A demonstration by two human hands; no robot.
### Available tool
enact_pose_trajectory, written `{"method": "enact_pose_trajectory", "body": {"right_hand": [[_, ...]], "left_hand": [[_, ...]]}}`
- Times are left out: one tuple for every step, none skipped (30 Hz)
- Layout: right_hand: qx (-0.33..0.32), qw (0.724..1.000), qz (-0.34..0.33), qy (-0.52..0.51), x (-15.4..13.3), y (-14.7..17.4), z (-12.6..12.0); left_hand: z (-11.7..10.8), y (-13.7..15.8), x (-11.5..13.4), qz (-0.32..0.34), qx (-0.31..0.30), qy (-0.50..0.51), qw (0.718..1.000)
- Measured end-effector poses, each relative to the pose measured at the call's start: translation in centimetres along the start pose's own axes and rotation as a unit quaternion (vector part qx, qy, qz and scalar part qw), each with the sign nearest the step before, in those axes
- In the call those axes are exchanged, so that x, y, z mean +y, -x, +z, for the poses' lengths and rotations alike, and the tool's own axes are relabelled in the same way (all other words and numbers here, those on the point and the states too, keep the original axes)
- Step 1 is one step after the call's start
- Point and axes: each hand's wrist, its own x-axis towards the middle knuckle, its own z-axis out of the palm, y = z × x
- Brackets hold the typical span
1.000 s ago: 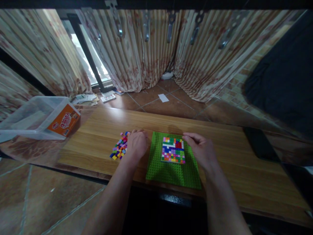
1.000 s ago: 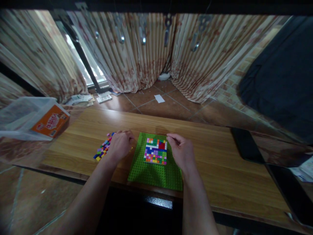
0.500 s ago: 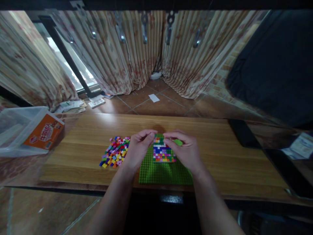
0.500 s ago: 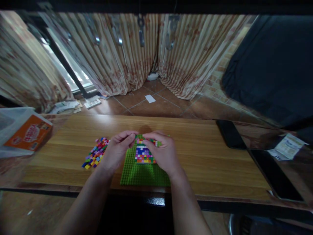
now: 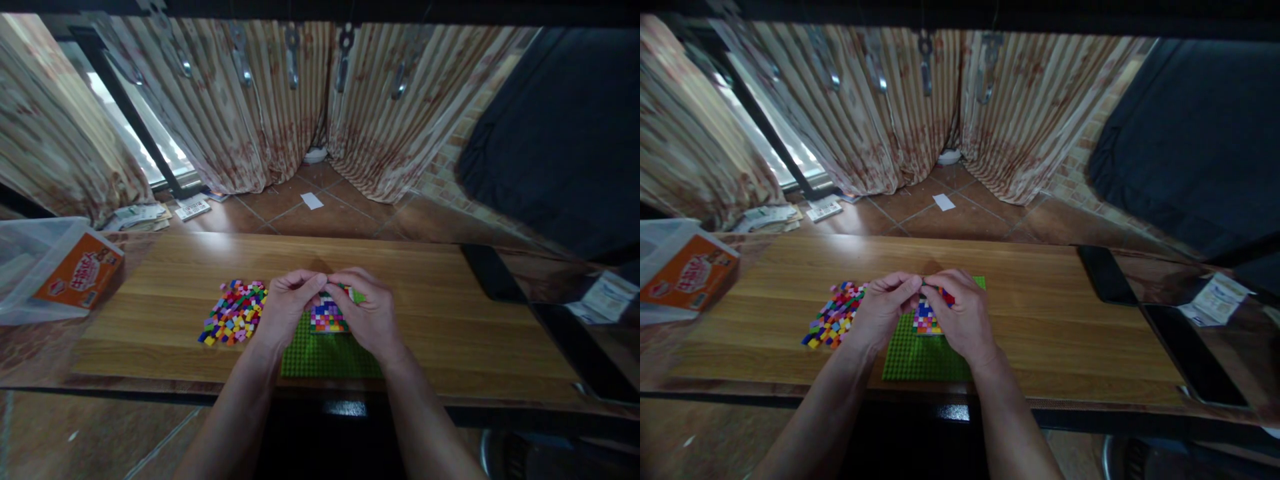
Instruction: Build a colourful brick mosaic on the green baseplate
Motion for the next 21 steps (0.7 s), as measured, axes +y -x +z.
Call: {"method": "enact_pose_trajectory", "body": {"right_hand": [[-0.002,1.000,0.009,0.007,0.0,0.0,-0.1],[-0.003,1.000,0.019,0.012,0.0,-0.1,-0.3],[-0.003,0.999,0.030,0.018,0.1,-0.1,-0.6],[0.000,0.999,0.042,0.026,0.4,-0.2,-0.9],[0.005,0.998,0.056,0.035,0.7,-0.3,-1.4],[0.009,0.996,0.073,0.046,1.2,-0.3,-1.8],[0.013,0.994,0.092,0.058,1.7,-0.4,-2.3],[0.010,0.991,0.112,0.069,2.2,-0.4,-2.8],[0.002,0.988,0.130,0.081,2.6,-0.4,-3.2],[-0.007,0.986,0.143,0.091,3.1,-0.4,-3.5],[-0.020,0.983,0.152,0.100,3.4,-0.4,-3.8],[-0.032,0.981,0.158,0.107,3.6,-0.4,-3.9],[-0.044,0.979,0.161,0.114,3.8,-0.3,-4.0],[-0.056,0.978,0.162,0.122,3.9,-0.3,-4.0],[-0.066,0.976,0.161,0.130,4.0,-0.2,-3.9],[-0.074,0.975,0.157,0.138,4.0,-0.2,-3.8],[-0.081,0.974,0.152,0.144,4.0,-0.2,-3.8],[-0.087,0.974,0.147,0.148,4.0,-0.1,-3.7],[-0.093,0.974,0.142,0.151,4.0,-0.1,-3.7],[-0.098,0.974,0.137,0.153,4.0,-0.1,-3.7],[-0.102,0.974,0.133,0.154,4.0,-0.1,-3.7]], "left_hand": [[0.1,0.1,0.1,0.008,-0.007,-0.024,1.000],[0.1,0.1,0.2,0.018,-0.013,-0.049,0.999],[0.1,0.2,0.2,0.028,-0.017,-0.072,0.997],[0.1,0.2,0.2,0.039,-0.017,-0.092,0.995],[-0.1,0.1,0.1,0.051,-0.012,-0.110,0.993],[-0.2,0.0,0.0,0.067,-0.001,-0.129,0.989],[-0.5,-0.2,-0.2,0.085,0.018,-0.153,0.984],[-0.8,-0.4,-0.4,0.102,0.042,-0.183,0.977],[-1.0,-0.6,-0.6,0.116,0.063,-0.219,0.967],[-1.3,-0.7,-0.9,0.124,0.078,-0.255,0.956],[-1.5,-0.9,-1.1,0.125,0.085,-0.287,0.946],[-1.7,-1.0,-1.3,0.119,0.084,-0.313,0.939],[-1.8,-1.0,-1.4,0.109,0.078,-0.330,0.934],[-1.8,-1.1,-1.5,0.100,0.069,-0.341,0.932],[-1.7,-1.0,-1.6,0.093,0.061,-0.346,0.931],[-1.6,-1.0,-1.6,0.089,0.055,-0.349,0.931],[-1.5,-0.9,-1.5,0.087,0.048,-0.351,0.931],[-1.4,-0.9,-1.5,0.088,0.040,-0.353,0.930],[-1.3,-0.9,-1.5,0.088,0.033,-0.357,0.929],[-1.2,-0.8,-1.4,0.087,0.026,-0.361,0.928],[-1.1,-0.8,-1.4,0.085,0.022,-0.366,0.927]]}}
